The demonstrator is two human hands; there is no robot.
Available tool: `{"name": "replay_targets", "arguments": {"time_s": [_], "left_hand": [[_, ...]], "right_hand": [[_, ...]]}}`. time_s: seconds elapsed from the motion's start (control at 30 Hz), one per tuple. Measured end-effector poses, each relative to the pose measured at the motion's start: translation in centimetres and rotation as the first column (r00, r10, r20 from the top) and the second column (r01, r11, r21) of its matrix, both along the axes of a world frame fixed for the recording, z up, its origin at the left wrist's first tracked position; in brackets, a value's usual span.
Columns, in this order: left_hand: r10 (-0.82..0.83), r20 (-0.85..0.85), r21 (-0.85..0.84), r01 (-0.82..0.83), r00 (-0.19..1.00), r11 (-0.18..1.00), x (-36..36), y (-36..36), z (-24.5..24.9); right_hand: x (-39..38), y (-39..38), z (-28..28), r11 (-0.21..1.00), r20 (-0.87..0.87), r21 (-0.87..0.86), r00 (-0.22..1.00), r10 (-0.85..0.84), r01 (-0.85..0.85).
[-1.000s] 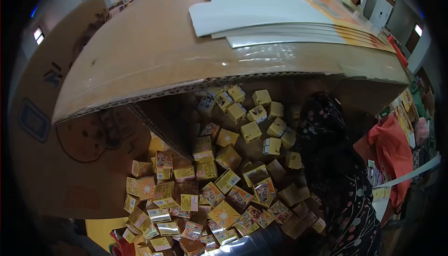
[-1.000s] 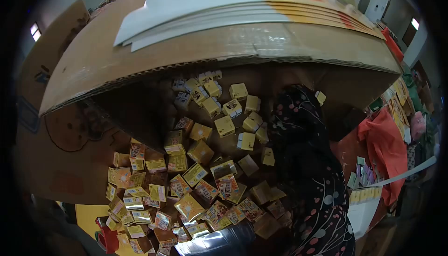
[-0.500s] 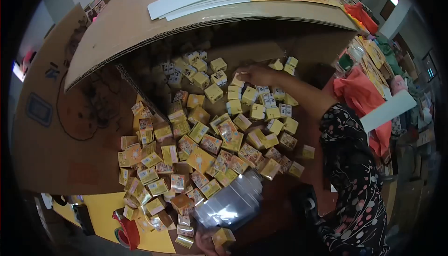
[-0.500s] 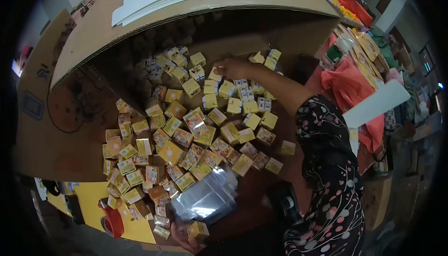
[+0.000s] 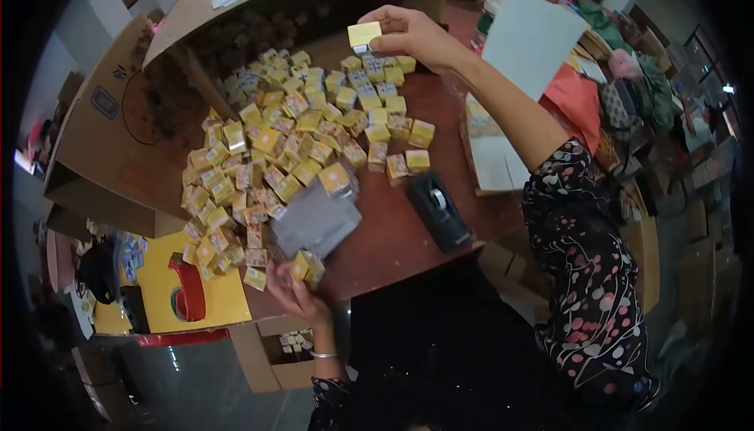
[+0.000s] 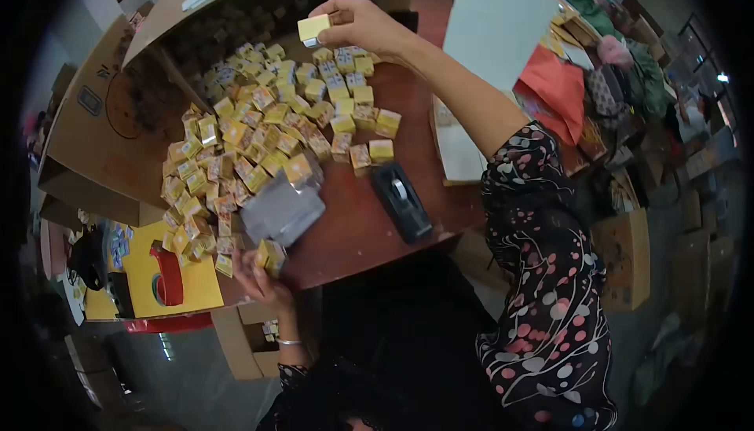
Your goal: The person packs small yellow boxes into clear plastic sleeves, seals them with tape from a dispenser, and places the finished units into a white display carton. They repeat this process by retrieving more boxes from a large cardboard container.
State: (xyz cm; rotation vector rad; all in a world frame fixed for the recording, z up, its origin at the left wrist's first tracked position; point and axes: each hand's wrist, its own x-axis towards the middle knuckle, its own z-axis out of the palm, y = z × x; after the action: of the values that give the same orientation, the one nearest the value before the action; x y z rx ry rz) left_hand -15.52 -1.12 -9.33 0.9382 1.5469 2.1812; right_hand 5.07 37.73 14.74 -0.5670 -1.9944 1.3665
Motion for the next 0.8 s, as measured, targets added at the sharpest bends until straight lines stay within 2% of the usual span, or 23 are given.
{"name": "replay_targets", "arguments": {"time_s": [0.03, 0.07, 0.2, 0.37, 0.4, 0.47, 0.57, 0.63, 0.67, 0.73, 0.8], "left_hand": [[0.005, -0.022, 0.009, -0.005, 1.000, 1.000, 0.2, 0.2, -0.1], [-0.036, 0.030, 0.029, 0.035, 0.999, 0.999, 1.0, 0.0, 1.2], [-0.204, -0.045, -0.007, 0.204, 0.978, 0.979, 3.9, -1.6, 3.6], [-0.313, 0.059, -0.052, 0.316, 0.948, 0.947, 6.9, -3.6, 3.1], [-0.346, 0.080, -0.057, 0.351, 0.935, 0.935, 7.6, -3.8, 3.1], [-0.416, 0.121, -0.069, 0.426, 0.901, 0.902, 8.4, -4.0, 3.2], [-0.560, 0.200, -0.093, 0.585, 0.804, 0.806, 8.5, -3.3, 2.9], [-0.599, 0.386, -0.030, 0.658, 0.702, 0.752, 9.7, -2.1, 3.5], [-0.609, 0.476, 0.010, 0.689, 0.634, 0.725, 10.2, -1.4, 3.9], [-0.671, 0.480, 0.030, 0.754, 0.565, 0.656, 10.7, 0.1, 4.2], [-0.736, 0.470, 0.071, 0.809, 0.488, 0.583, 12.3, 2.3, 5.2]], "right_hand": [[1.8, -2.1, 0.3, 0.999, -0.013, -0.040, 1.000, -0.020, 0.019], [3.7, -4.4, 0.4, 0.996, -0.027, -0.075, 0.999, -0.040, 0.038], [11.8, -13.4, -1.0, 0.965, -0.052, -0.258, 0.997, -0.049, 0.034], [20.4, -20.0, -6.0, 0.957, -0.132, -0.266, 0.979, -0.152, 0.113], [22.1, -21.4, -5.9, 0.926, -0.082, -0.360, 0.985, -0.152, 0.112], [24.2, -23.7, -6.9, 0.903, -0.120, -0.408, 0.972, -0.200, 0.136], [27.8, -25.7, -8.7, 0.882, -0.132, -0.438, 0.957, -0.257, 0.176], [29.8, -26.6, -10.8, 0.874, -0.168, -0.450, 0.944, -0.284, 0.183], [30.6, -27.1, -11.7, 0.837, -0.164, -0.519, 0.940, -0.298, 0.175], [30.9, -28.2, -15.0, 0.728, -0.173, -0.657, 0.900, -0.399, 0.197], [28.9, -29.3, -18.1, 0.697, -0.284, -0.690, 0.814, -0.507, 0.194]]}}
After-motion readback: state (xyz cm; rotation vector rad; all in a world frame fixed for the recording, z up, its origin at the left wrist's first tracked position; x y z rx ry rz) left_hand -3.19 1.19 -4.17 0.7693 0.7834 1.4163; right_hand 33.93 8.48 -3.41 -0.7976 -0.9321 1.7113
